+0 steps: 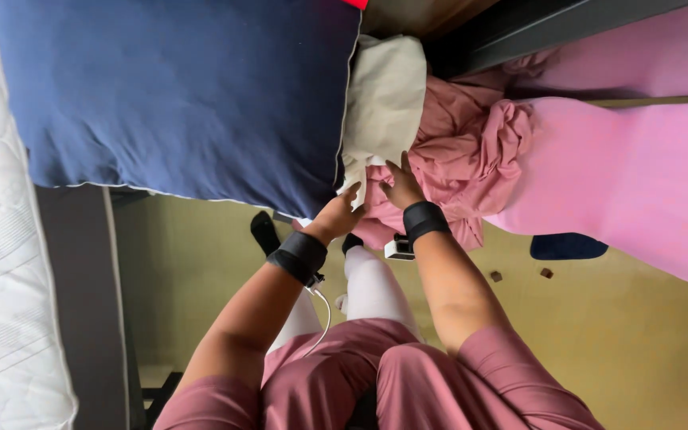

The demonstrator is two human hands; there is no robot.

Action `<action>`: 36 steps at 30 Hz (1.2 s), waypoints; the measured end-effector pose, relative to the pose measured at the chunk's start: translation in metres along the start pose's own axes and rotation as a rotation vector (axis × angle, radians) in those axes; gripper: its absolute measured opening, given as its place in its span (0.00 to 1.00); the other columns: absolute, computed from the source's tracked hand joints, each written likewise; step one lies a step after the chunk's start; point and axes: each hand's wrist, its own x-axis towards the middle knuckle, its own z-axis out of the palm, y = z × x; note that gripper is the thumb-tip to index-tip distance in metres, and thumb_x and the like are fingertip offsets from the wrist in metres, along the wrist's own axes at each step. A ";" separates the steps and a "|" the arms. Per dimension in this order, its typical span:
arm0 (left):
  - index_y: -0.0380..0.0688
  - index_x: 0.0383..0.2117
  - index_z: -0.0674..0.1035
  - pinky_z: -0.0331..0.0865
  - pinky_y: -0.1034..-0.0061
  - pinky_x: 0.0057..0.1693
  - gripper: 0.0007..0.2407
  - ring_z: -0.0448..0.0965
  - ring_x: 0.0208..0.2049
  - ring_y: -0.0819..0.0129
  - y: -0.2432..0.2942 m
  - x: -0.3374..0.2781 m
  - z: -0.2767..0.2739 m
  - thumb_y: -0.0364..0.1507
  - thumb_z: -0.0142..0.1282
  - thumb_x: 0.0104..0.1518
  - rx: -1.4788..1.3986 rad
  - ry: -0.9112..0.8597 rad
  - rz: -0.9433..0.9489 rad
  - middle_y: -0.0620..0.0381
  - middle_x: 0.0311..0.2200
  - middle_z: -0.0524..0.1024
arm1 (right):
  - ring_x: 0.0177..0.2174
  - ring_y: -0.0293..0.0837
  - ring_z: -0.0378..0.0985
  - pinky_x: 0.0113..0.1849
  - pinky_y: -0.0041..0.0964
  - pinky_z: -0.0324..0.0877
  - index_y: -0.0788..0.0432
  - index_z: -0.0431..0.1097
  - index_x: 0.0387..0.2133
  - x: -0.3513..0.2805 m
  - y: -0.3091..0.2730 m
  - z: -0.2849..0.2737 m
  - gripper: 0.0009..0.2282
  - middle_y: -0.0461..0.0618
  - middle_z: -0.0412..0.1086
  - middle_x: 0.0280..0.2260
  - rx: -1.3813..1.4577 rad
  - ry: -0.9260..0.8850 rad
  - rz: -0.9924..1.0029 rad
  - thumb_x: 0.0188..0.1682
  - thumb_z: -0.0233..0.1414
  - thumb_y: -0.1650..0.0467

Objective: The person folds a pink duvet and a white sheet on a bed, then stacks several pillows on the floor beside the bed. The person uses their hands to gather and fold the bedding items and to move the pillows.

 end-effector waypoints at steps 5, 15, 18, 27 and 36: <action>0.35 0.68 0.59 0.65 0.64 0.63 0.35 0.70 0.60 0.41 0.012 0.022 0.009 0.43 0.59 0.59 0.046 0.065 -0.004 0.29 0.58 0.69 | 0.57 0.61 0.69 0.51 0.44 0.72 0.60 0.69 0.55 0.032 0.048 0.015 0.26 0.73 0.32 0.70 -0.030 -0.078 0.011 0.41 0.63 0.69; 0.36 0.67 0.62 0.61 0.64 0.66 0.28 0.66 0.63 0.40 0.000 0.034 0.033 0.41 0.49 0.65 -0.043 0.192 -0.017 0.29 0.61 0.67 | 0.32 0.52 0.81 0.36 0.41 0.75 0.65 0.75 0.43 0.049 0.040 0.000 0.11 0.63 0.73 0.45 0.231 0.094 0.092 0.49 0.58 0.73; 0.36 0.65 0.64 0.65 0.64 0.63 0.26 0.71 0.60 0.40 -0.001 0.034 0.042 0.39 0.50 0.65 -0.024 0.199 -0.026 0.29 0.58 0.71 | 0.26 0.49 0.80 0.31 0.39 0.73 0.62 0.79 0.40 0.029 -0.001 -0.033 0.07 0.56 0.78 0.29 0.305 0.162 0.245 0.52 0.54 0.74; 0.37 0.61 0.70 0.71 0.64 0.56 0.25 0.78 0.51 0.44 0.008 0.031 0.049 0.33 0.58 0.58 0.040 0.235 -0.035 0.35 0.51 0.77 | 0.31 0.42 0.81 0.35 0.34 0.75 0.62 0.79 0.37 -0.015 -0.050 -0.083 0.09 0.54 0.79 0.33 0.308 0.301 -0.024 0.48 0.51 0.80; 0.36 0.64 0.64 0.67 0.62 0.61 0.33 0.72 0.57 0.38 0.035 0.031 0.032 0.35 0.68 0.53 0.065 0.448 0.020 0.28 0.55 0.71 | 0.31 0.42 0.79 0.35 0.31 0.74 0.67 0.76 0.36 -0.070 -0.161 -0.166 0.07 0.52 0.76 0.33 0.393 0.408 -0.191 0.49 0.50 0.81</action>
